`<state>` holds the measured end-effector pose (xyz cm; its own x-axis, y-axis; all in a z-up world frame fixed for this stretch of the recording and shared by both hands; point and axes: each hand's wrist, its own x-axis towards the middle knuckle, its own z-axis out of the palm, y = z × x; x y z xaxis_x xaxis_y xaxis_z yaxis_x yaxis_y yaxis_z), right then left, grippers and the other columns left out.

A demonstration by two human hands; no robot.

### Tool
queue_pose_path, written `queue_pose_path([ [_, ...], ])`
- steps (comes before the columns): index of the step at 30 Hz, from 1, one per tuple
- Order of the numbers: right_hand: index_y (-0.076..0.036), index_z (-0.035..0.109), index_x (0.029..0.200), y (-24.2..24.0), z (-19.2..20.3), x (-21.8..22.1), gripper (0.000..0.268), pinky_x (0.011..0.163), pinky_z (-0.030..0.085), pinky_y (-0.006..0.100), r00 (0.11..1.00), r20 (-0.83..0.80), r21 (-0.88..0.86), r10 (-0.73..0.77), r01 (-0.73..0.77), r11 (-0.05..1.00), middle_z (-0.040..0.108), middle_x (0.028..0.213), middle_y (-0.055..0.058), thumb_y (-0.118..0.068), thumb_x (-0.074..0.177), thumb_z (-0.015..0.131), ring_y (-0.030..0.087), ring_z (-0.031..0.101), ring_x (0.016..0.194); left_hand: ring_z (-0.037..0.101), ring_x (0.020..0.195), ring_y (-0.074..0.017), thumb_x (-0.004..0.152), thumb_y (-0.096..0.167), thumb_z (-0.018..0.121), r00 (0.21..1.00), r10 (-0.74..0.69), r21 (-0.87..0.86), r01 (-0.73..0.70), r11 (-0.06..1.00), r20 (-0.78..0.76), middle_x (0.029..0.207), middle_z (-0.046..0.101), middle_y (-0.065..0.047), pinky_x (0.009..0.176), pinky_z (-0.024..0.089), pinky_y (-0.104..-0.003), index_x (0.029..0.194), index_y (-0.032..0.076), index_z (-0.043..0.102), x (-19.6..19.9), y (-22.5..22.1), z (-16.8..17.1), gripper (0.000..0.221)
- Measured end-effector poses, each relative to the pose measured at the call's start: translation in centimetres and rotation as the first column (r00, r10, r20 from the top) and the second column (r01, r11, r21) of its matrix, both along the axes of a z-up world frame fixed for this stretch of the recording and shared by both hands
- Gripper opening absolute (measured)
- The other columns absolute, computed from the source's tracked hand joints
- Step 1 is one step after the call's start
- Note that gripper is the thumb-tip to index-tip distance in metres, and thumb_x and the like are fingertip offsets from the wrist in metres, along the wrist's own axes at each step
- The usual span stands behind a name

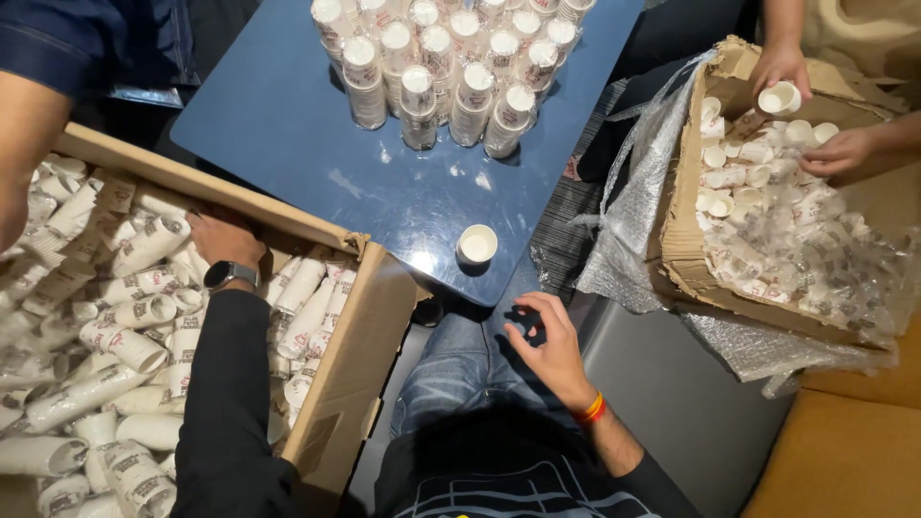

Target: The person organizes paper cups by taking them from a large cardboard box and stacking them on a blue table, then places several stacked cups into a clear plastic bag and seals it.

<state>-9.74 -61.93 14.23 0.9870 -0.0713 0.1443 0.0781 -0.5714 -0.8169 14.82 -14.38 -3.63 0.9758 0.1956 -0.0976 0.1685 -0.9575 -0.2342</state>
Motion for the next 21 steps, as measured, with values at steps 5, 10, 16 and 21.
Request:
queue_pose_path([
  [5,-0.004,0.066,0.117,-0.3,0.1,0.1,0.038,0.067,0.054,0.025,0.998,-0.021,0.011,-0.057,0.057,0.998,0.064,0.121,0.008,-0.005,0.081,0.080,0.014,0.069,0.094,0.038,0.146,-0.0425,0.086,0.039,0.074,0.999,0.010,-0.158,-0.017,0.987,-0.045,0.160,0.041,-0.022,0.116,0.037,-0.051,0.158,0.012,0.044,2.7,2.3,-3.5,0.082],
  [10,-0.004,0.067,0.112,0.0,-0.8,-0.6,0.034,0.067,0.054,0.024,0.998,-0.030,0.011,-0.051,0.051,0.999,0.064,0.119,0.008,-0.005,0.081,0.081,0.013,0.070,0.092,0.054,0.129,-0.0468,0.089,0.057,0.072,0.954,0.251,-0.412,-0.299,0.861,-0.166,0.142,0.057,-0.030,0.106,0.046,-0.052,0.134,-0.001,0.063,1.2,3.4,0.1,0.074],
  [16,-0.004,0.069,0.109,0.6,-1.2,-0.2,0.029,0.070,0.055,0.025,0.998,-0.042,0.025,0.043,-0.042,0.999,0.064,0.119,0.009,-0.003,0.083,0.081,0.014,0.069,0.092,0.068,0.101,-0.0461,0.089,0.050,0.074,0.990,0.136,-0.427,-0.110,0.898,0.031,0.114,0.070,-0.031,0.085,0.056,-0.053,0.118,0.002,0.075,-0.9,5.6,-4.3,0.056],
  [21,-0.001,0.069,0.108,1.9,1.0,0.1,0.024,0.071,0.055,0.024,0.996,0.011,0.021,0.086,-0.086,0.996,0.064,0.121,0.012,-0.001,0.086,0.080,0.015,0.065,0.093,0.071,0.098,-0.0412,0.079,0.032,0.085,0.993,0.107,-0.407,-0.121,0.905,-0.058,0.107,0.074,-0.022,0.085,0.058,-0.050,0.112,0.012,0.080,-2.2,6.2,3.6,0.039],
])
